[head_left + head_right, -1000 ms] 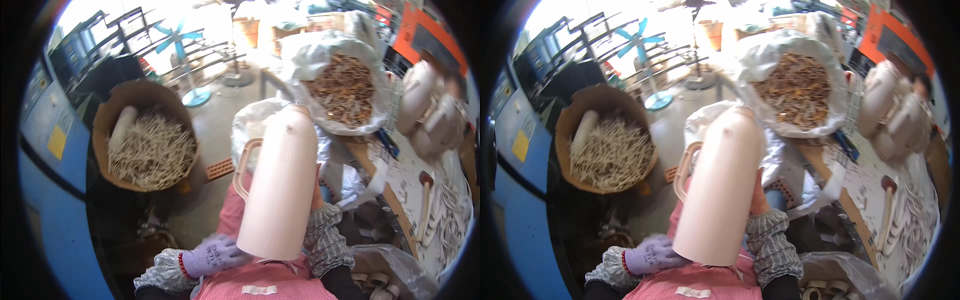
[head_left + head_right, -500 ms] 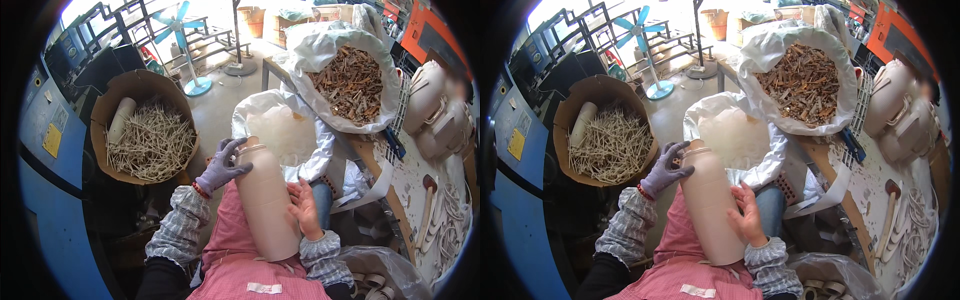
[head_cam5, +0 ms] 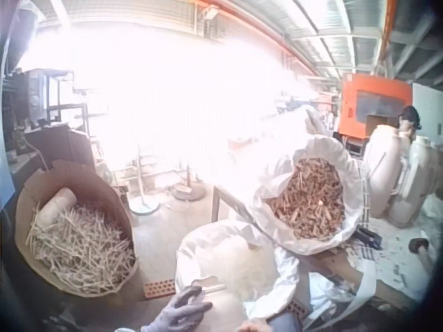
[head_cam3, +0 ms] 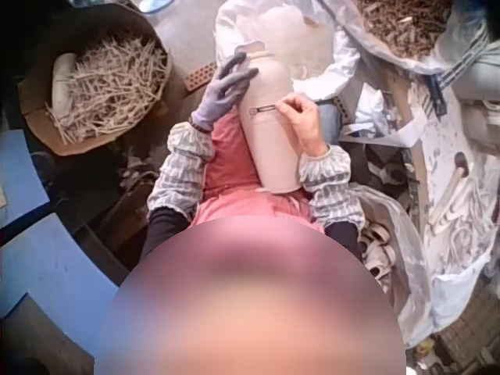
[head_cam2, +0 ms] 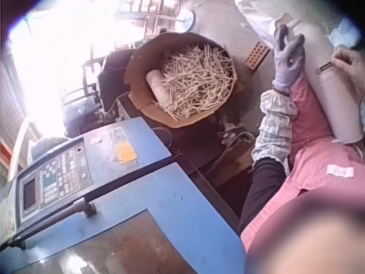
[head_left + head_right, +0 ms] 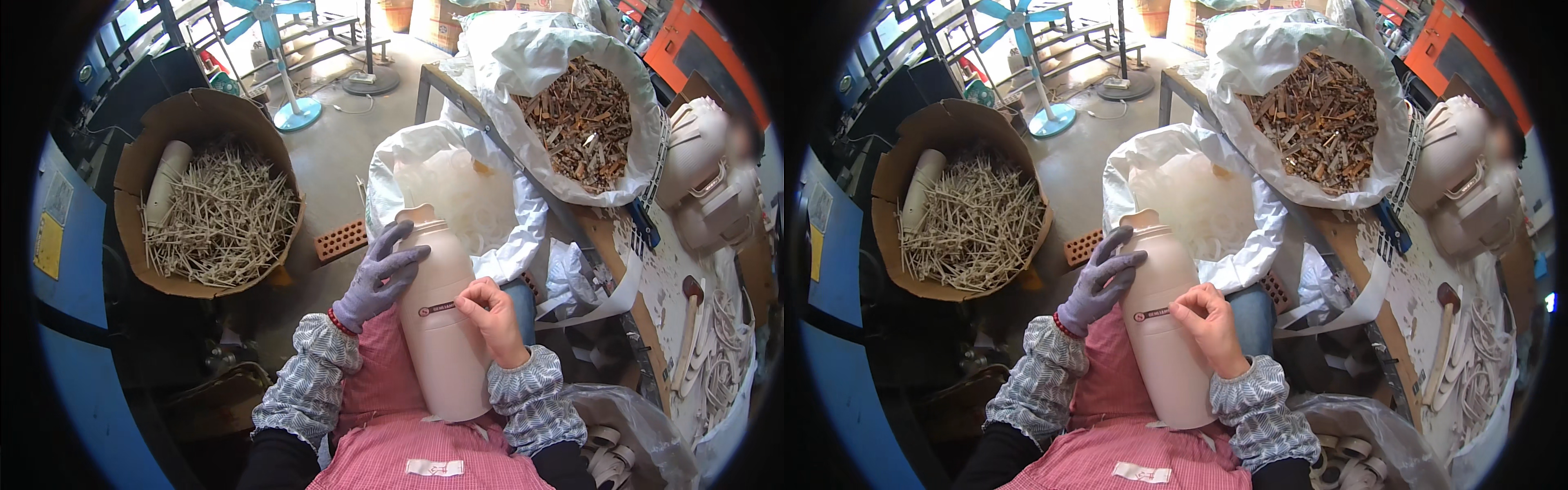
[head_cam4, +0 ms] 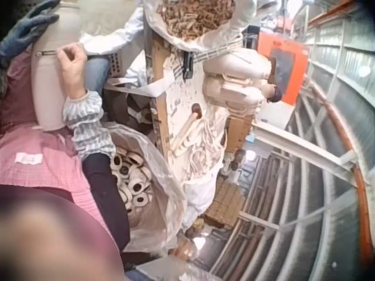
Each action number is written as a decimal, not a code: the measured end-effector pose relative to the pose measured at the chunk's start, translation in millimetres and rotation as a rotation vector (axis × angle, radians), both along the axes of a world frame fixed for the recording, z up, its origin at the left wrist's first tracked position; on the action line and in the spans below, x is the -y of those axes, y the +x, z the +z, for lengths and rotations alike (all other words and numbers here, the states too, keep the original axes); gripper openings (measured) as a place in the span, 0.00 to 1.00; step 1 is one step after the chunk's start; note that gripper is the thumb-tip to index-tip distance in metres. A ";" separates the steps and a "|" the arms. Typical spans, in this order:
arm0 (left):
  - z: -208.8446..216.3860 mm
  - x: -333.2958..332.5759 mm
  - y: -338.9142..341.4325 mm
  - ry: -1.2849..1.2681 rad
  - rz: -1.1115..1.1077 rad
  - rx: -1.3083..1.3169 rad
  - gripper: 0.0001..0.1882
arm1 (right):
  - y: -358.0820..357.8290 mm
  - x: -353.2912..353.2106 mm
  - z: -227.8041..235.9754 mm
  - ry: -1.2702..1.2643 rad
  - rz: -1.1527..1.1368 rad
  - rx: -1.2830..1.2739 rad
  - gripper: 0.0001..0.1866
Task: The person assembles a pink cylindrical lantern by inserting a handle, applying adhesive, and attaching a top ring. They repeat this process for multiple lanterns, using a hammer to secure parts and handling wooden sticks and adhesive strips.
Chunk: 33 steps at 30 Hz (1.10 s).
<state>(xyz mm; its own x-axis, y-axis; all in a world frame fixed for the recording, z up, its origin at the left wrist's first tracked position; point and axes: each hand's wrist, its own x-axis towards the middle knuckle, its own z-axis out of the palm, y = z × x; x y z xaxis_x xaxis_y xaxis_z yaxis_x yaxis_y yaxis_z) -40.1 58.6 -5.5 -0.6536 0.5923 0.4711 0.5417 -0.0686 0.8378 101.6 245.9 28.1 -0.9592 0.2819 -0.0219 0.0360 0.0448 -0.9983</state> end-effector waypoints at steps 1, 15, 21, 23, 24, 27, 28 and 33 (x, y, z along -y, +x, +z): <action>-0.1 0.1 -0.8 -0.023 0.011 -0.031 0.20 | -1.8 0.6 2.0 -0.020 -0.014 0.042 0.08; 18.3 2.4 5.0 -0.123 0.084 -0.278 0.29 | -4.8 4.3 0.8 -0.015 -0.093 0.105 0.08; 53.3 -13.5 -43.9 -0.188 0.180 0.191 0.31 | -4.7 24.5 2.2 0.643 -0.185 -0.068 0.21; 62.5 -26.5 -59.6 -0.455 0.195 0.080 0.29 | -6.7 25.8 4.1 0.639 -0.220 -0.067 0.21; 75.5 -33.7 -59.1 -0.584 0.142 0.140 0.30 | -4.5 21.6 1.2 0.577 -0.237 -0.048 0.20; 94.9 -34.3 -45.9 -0.687 0.188 0.141 0.30 | 3.2 -0.3 -15.4 0.138 -0.312 0.097 0.17; 96.0 -31.4 -41.0 -0.546 0.188 0.172 0.28 | 4.9 -19.0 -45.2 0.143 -0.335 -0.027 0.15; 161.4 24.0 0.8 -0.009 0.045 0.264 0.10 | 11.2 -35.4 -44.1 -0.398 0.058 -0.096 0.21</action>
